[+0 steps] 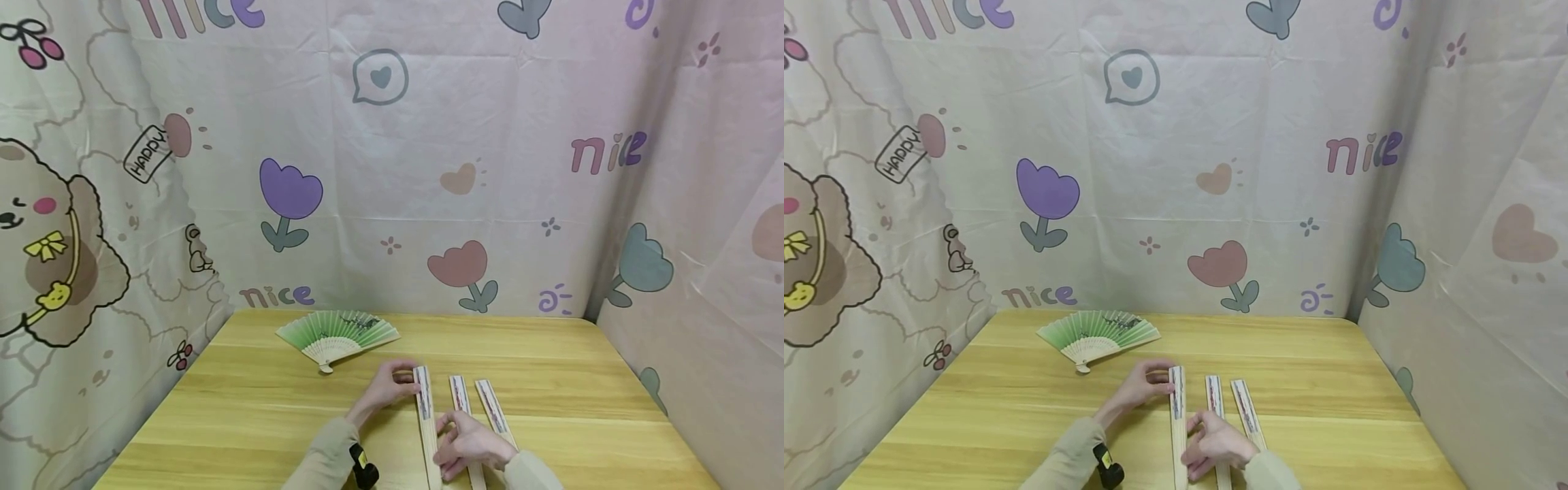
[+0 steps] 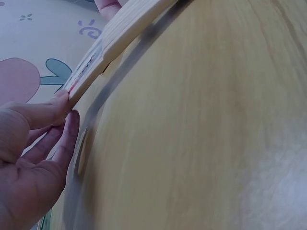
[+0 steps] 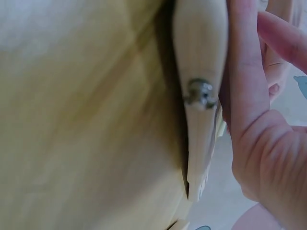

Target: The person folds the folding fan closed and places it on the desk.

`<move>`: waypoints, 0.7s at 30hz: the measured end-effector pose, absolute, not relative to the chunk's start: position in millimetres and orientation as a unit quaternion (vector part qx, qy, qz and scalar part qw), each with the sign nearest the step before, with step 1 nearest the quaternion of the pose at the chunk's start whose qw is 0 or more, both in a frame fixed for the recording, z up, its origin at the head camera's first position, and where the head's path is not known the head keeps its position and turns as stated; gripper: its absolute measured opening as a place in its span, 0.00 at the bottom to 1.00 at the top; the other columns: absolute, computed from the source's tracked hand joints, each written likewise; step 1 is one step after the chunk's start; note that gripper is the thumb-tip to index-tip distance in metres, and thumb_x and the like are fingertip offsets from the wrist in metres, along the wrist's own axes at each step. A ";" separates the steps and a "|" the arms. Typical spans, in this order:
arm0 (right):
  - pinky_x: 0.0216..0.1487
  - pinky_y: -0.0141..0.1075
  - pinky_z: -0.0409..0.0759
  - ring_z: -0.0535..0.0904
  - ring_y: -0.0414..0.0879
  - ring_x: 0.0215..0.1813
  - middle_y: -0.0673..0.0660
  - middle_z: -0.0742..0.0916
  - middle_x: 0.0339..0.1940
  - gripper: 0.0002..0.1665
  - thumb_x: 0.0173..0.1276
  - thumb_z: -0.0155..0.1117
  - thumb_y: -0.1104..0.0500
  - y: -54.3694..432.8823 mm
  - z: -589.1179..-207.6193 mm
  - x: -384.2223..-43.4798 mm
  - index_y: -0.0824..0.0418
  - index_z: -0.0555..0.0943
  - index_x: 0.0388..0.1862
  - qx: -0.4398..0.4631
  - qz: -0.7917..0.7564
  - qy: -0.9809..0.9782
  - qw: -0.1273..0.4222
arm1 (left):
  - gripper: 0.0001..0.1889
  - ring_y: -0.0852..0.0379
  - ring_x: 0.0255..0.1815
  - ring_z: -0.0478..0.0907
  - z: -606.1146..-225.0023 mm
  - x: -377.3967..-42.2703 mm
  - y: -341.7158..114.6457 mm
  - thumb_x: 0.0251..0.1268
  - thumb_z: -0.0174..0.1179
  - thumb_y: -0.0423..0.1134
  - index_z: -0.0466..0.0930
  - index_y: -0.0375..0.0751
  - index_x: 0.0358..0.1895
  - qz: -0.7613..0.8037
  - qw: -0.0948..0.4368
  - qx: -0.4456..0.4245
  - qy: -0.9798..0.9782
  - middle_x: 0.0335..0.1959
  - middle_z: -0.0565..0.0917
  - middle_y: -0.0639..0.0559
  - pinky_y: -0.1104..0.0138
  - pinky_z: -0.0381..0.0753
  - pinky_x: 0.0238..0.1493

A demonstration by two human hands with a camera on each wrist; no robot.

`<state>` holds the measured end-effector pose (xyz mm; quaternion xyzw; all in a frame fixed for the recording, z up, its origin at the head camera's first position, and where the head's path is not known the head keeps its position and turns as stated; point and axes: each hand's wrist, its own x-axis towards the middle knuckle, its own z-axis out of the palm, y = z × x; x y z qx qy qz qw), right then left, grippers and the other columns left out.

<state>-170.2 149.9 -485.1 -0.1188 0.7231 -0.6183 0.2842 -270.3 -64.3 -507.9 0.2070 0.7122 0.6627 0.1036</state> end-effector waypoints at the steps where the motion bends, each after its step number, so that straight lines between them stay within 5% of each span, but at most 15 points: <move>1: 0.30 0.37 0.93 0.83 0.45 0.24 0.59 0.83 0.29 0.25 0.58 0.67 0.74 149.8 -485.3 -169.8 0.70 0.67 0.50 -0.118 -0.615 0.727 0.282 | 0.24 0.38 0.53 0.85 -507.4 -269.7 -63.7 0.58 0.66 0.20 0.73 0.19 0.60 0.655 0.099 0.211 0.719 0.53 0.81 0.22 0.64 0.92 0.51; 21: 0.29 0.39 0.93 0.83 0.46 0.23 0.64 0.84 0.29 0.27 0.55 0.70 0.76 148.9 -482.3 -166.1 0.71 0.67 0.50 -0.093 -0.595 0.754 0.262 | 0.27 0.33 0.54 0.83 -503.3 -260.0 -56.0 0.54 0.67 0.19 0.74 0.19 0.60 0.605 0.087 0.211 0.763 0.54 0.82 0.24 0.58 0.91 0.56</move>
